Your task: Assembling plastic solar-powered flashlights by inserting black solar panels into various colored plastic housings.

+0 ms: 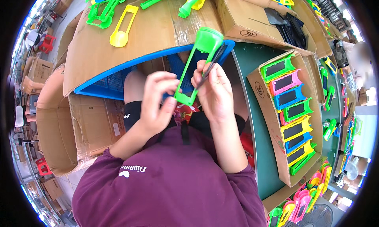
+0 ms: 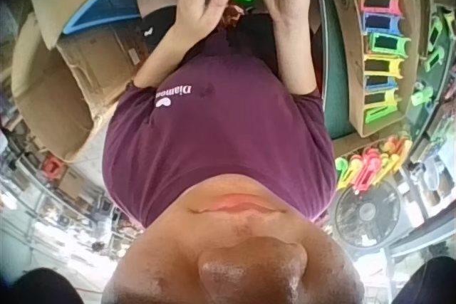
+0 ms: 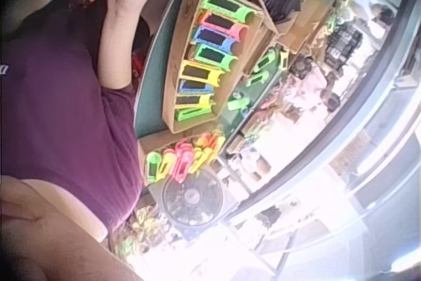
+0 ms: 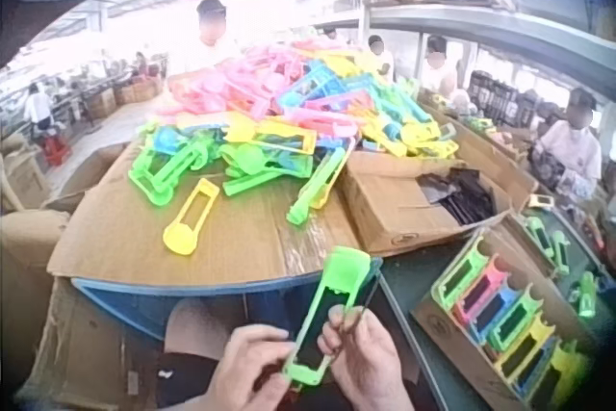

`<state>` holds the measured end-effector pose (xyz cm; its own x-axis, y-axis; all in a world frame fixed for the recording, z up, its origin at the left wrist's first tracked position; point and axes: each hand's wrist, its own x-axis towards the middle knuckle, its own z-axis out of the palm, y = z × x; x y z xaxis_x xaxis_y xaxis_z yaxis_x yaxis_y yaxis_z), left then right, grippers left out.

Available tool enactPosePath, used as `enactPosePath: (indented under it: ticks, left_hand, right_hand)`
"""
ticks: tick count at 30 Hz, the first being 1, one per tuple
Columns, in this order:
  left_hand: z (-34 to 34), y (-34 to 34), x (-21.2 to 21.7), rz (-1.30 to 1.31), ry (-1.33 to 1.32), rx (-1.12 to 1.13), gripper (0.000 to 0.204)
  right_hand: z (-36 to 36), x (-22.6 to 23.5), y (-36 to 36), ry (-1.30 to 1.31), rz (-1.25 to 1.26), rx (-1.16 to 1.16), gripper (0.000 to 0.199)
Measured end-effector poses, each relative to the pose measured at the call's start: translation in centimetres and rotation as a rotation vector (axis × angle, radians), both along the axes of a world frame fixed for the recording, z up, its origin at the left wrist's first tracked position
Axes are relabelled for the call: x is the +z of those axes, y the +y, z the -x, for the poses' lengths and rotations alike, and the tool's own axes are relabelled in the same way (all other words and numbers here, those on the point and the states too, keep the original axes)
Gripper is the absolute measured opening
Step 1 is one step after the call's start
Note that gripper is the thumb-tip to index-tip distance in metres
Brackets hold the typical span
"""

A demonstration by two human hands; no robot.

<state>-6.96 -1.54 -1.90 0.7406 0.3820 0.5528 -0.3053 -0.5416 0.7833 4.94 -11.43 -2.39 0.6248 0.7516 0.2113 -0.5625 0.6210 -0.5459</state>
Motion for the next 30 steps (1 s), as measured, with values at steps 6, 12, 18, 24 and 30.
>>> enactPosePath:
  ticks: [6, 12, 18, 24, 30]
  left_hand:
    - [-1.2, -0.2, 2.2, 0.842, 0.195, -0.317, 0.023]
    - [-2.1, -1.3, 2.8, 1.019, 0.027, -0.186, 0.024]
    - [-2.7, -1.3, 1.9, 0.726, -0.002, -0.071, 0.022]
    - [-2.6, -0.9, 2.3, 0.961, -0.030, -0.257, 0.022]
    - [-1.9, -0.3, 2.6, 0.984, 0.029, -0.366, 0.034]
  right_hand:
    - [0.8, 1.0, -0.7, -0.231, -0.069, 0.268, 0.019]
    - [1.9, 3.5, -1.5, -0.494, 0.608, -0.402, 0.007]
    - [4.4, 4.2, -1.1, -0.935, 0.860, -0.536, 0.011]
    - [4.7, 3.3, -0.7, -0.907, 0.833, -0.597, 0.011]
    - [4.0, 3.8, -1.3, -0.656, 0.735, -0.394, 0.012]
